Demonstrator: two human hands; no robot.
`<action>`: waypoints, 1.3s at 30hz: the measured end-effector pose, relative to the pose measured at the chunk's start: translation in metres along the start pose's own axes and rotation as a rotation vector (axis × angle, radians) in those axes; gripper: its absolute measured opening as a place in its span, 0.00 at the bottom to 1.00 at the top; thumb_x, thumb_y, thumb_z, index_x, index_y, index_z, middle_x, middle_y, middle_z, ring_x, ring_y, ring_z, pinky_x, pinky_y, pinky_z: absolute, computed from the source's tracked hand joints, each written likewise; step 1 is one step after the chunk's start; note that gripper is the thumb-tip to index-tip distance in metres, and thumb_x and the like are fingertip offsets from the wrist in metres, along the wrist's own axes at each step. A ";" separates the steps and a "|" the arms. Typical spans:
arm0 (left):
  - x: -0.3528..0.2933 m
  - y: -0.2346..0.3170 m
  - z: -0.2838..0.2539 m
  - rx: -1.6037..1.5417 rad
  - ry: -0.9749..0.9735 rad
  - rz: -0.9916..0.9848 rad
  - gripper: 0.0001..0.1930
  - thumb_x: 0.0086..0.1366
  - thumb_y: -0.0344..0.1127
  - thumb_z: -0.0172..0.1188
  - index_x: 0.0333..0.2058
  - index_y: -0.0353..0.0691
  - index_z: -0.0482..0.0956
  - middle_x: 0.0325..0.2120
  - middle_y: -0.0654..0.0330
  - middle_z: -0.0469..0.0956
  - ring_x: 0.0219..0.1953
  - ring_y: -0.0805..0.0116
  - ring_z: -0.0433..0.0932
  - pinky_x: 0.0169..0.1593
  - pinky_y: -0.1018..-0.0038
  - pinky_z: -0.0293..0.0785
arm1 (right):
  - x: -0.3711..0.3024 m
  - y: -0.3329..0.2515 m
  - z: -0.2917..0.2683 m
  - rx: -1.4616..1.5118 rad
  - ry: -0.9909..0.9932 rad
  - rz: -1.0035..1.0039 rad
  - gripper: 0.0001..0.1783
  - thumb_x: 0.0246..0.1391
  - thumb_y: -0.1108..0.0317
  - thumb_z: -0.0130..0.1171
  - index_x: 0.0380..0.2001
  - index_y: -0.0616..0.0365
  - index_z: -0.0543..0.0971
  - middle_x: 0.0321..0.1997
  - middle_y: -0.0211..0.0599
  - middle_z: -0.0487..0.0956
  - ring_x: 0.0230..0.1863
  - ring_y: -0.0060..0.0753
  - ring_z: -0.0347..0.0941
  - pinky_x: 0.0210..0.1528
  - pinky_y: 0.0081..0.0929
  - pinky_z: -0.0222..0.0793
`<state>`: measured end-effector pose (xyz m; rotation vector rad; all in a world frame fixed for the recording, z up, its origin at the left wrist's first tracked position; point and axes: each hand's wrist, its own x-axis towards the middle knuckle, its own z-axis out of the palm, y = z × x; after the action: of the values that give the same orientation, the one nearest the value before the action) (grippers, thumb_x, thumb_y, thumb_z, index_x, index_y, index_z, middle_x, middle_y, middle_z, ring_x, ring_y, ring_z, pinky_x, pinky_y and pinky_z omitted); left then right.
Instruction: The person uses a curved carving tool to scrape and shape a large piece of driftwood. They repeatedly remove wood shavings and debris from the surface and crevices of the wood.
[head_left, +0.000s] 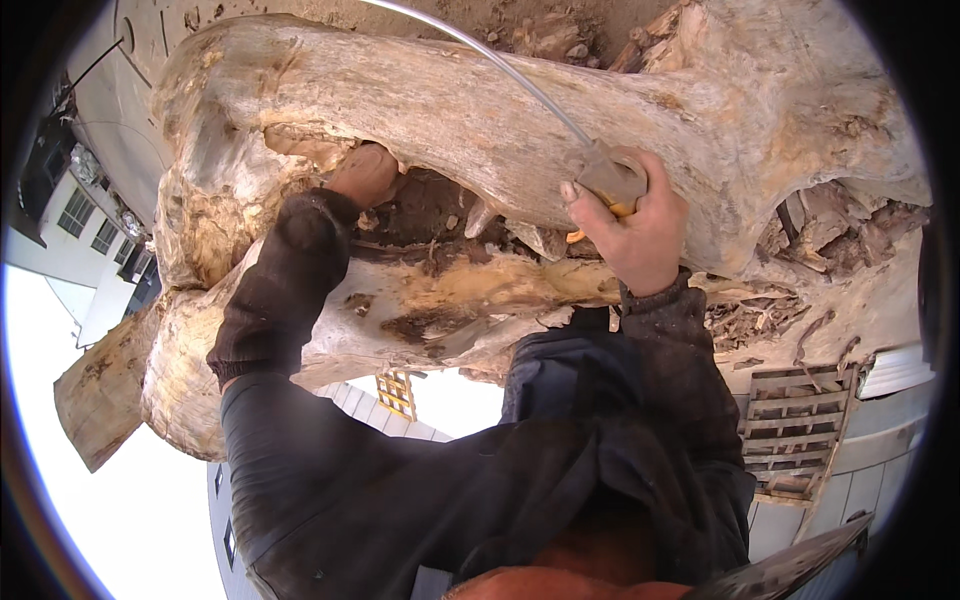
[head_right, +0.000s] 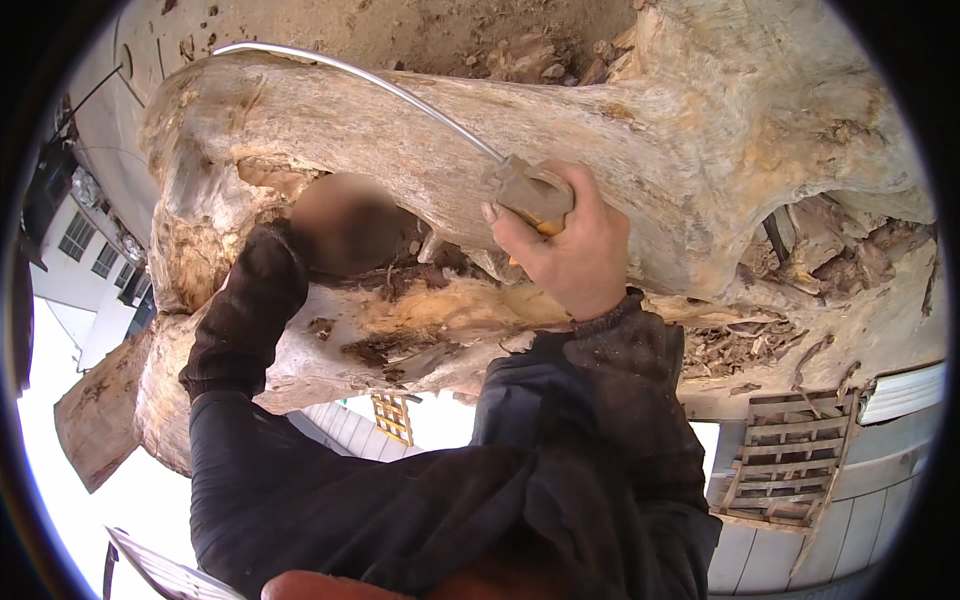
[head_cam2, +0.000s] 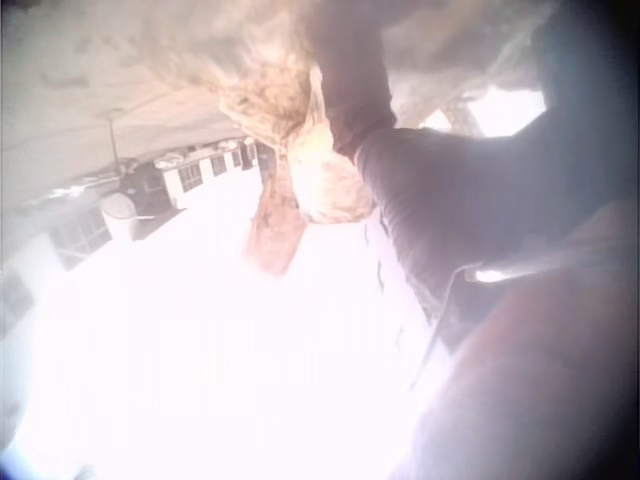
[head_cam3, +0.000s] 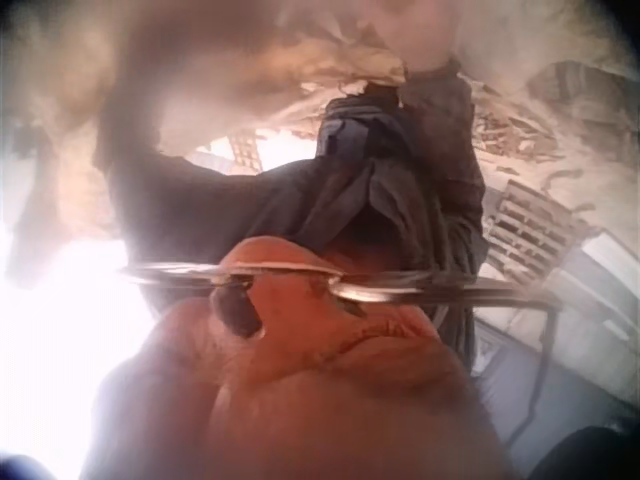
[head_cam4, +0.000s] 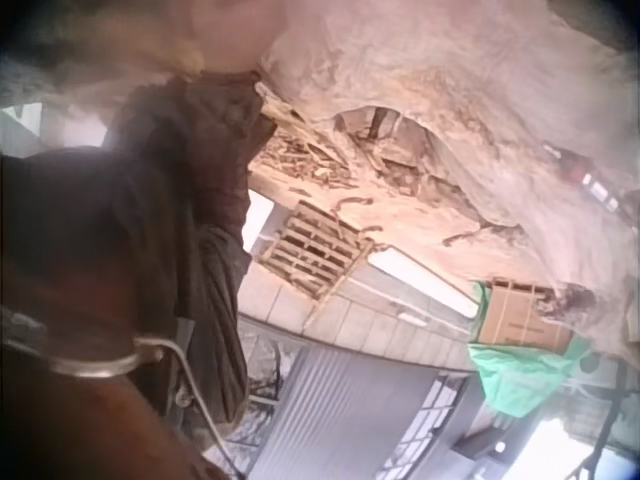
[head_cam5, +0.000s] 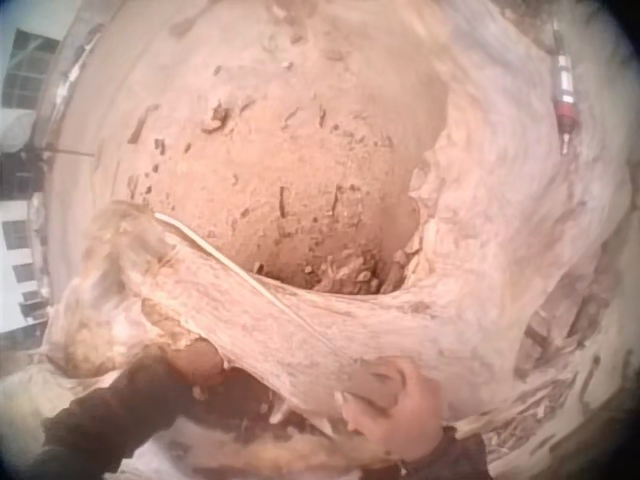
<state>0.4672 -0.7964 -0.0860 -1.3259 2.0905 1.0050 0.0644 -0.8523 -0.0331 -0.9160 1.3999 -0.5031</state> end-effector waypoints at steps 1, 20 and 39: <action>-0.001 0.003 -0.004 0.046 -0.044 0.062 0.10 0.56 0.37 0.62 0.31 0.35 0.80 0.27 0.46 0.78 0.33 0.46 0.80 0.41 0.55 0.75 | 0.000 0.002 0.001 -0.004 0.006 0.000 0.27 0.47 0.59 0.74 0.46 0.61 0.76 0.33 0.45 0.86 0.34 0.36 0.86 0.36 0.30 0.80; -0.037 0.013 -0.105 -1.029 -0.277 -0.525 0.12 0.70 0.23 0.48 0.49 0.34 0.76 0.37 0.58 0.83 0.39 0.70 0.84 0.40 0.74 0.80 | -0.003 0.008 0.000 0.014 0.031 0.013 0.27 0.44 0.64 0.77 0.46 0.61 0.76 0.34 0.43 0.85 0.35 0.30 0.85 0.37 0.26 0.79; -0.032 0.039 0.036 -0.946 -0.604 0.016 0.08 0.70 0.36 0.53 0.39 0.38 0.73 0.33 0.56 0.76 0.36 0.53 0.78 0.35 0.59 0.73 | -0.007 0.014 -0.004 0.034 -0.004 -0.036 0.29 0.42 0.68 0.79 0.46 0.62 0.75 0.35 0.39 0.83 0.34 0.27 0.82 0.36 0.25 0.77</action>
<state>0.4455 -0.7400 -0.0724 -1.1275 1.1691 2.2163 0.0566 -0.8398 -0.0391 -0.9150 1.3693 -0.5503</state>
